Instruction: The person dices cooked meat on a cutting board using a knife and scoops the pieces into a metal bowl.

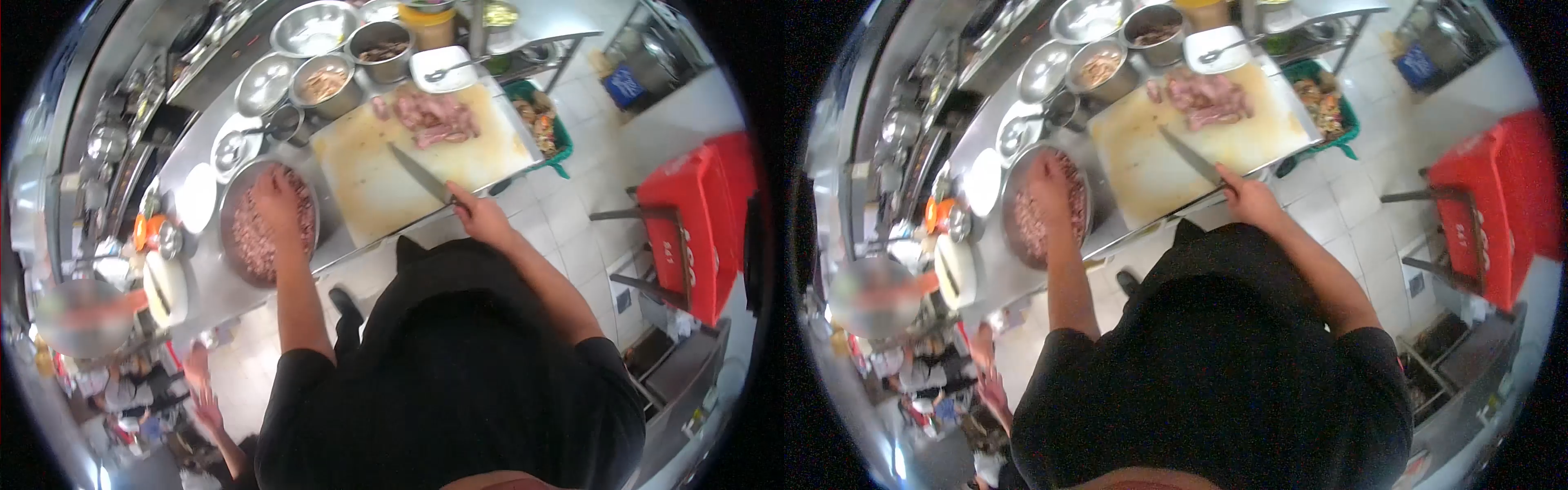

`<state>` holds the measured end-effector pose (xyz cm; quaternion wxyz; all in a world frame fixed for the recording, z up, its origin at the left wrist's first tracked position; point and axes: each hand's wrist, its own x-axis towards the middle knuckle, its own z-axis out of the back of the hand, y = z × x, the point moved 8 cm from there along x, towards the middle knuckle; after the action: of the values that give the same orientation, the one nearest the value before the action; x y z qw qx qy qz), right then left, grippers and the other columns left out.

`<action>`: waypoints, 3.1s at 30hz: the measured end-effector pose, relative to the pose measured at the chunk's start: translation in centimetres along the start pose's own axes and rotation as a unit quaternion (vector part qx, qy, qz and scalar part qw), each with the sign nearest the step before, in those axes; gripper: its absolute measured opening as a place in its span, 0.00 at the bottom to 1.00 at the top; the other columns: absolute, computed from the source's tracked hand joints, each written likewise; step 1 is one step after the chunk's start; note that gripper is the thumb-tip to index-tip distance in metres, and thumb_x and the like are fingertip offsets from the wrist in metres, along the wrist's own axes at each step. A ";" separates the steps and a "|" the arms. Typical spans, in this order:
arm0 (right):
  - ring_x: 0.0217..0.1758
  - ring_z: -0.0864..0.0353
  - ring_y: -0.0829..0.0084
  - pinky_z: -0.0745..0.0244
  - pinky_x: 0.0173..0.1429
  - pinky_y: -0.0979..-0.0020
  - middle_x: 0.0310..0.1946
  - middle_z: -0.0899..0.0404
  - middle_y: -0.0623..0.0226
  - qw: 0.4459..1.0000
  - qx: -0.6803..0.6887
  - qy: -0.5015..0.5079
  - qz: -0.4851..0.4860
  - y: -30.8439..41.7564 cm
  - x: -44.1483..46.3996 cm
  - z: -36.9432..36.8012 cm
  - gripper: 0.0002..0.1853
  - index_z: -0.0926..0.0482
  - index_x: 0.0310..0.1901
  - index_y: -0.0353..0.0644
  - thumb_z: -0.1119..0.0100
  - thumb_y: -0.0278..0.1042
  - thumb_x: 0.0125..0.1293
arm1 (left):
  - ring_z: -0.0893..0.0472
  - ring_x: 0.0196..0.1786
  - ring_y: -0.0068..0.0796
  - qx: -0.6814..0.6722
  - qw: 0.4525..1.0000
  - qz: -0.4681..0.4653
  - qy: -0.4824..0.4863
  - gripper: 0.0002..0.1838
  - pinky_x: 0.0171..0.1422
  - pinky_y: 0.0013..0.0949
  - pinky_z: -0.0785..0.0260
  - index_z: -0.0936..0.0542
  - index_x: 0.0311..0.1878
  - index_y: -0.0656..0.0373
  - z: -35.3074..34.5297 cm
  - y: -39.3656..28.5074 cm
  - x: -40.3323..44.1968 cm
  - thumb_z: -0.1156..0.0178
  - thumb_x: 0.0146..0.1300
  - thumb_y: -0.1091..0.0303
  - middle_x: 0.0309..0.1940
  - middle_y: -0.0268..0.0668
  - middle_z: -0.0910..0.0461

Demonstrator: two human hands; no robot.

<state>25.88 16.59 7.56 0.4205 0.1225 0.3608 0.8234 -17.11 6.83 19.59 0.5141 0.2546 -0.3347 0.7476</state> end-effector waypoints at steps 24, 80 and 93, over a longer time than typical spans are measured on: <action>0.24 0.32 0.83 0.33 0.20 0.73 0.29 0.29 0.76 0.893 0.350 0.232 -0.161 -2.8 3.4 -0.3 0.32 0.32 0.83 0.56 0.41 0.30 0.80 | 0.17 0.51 0.59 -0.104 0.950 0.086 0.282 0.14 0.58 0.53 0.22 0.12 0.47 0.60 -15.4 -6.2 -12.2 0.39 0.59 0.77 0.45 0.52 0.16; 0.41 0.12 0.43 0.19 0.46 0.45 0.40 0.13 0.44 0.994 -0.003 0.011 0.107 -4.5 -0.8 5.4 0.35 0.27 0.77 0.53 0.35 0.36 0.67 | 0.25 0.71 0.65 -0.095 0.951 -0.001 0.295 0.28 0.78 0.57 0.33 0.23 0.68 0.70 -30.2 -10.6 2.5 0.35 0.69 0.64 0.64 0.62 0.22; 0.48 0.12 0.43 0.18 0.52 0.46 0.46 0.12 0.46 0.998 -0.010 0.064 -0.002 -3.6 -2.4 5.9 0.32 0.27 0.77 0.56 0.37 0.39 0.71 | 0.20 0.50 0.68 -0.118 0.947 -0.069 0.292 0.17 0.60 0.60 0.28 0.14 0.44 0.71 -35.8 -10.7 2.0 0.32 0.63 0.63 0.43 0.63 0.19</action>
<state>32.54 19.00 9.43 0.3994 0.0646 0.3789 0.8323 -9.00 37.92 0.45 0.6658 -0.0150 -0.2375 0.7071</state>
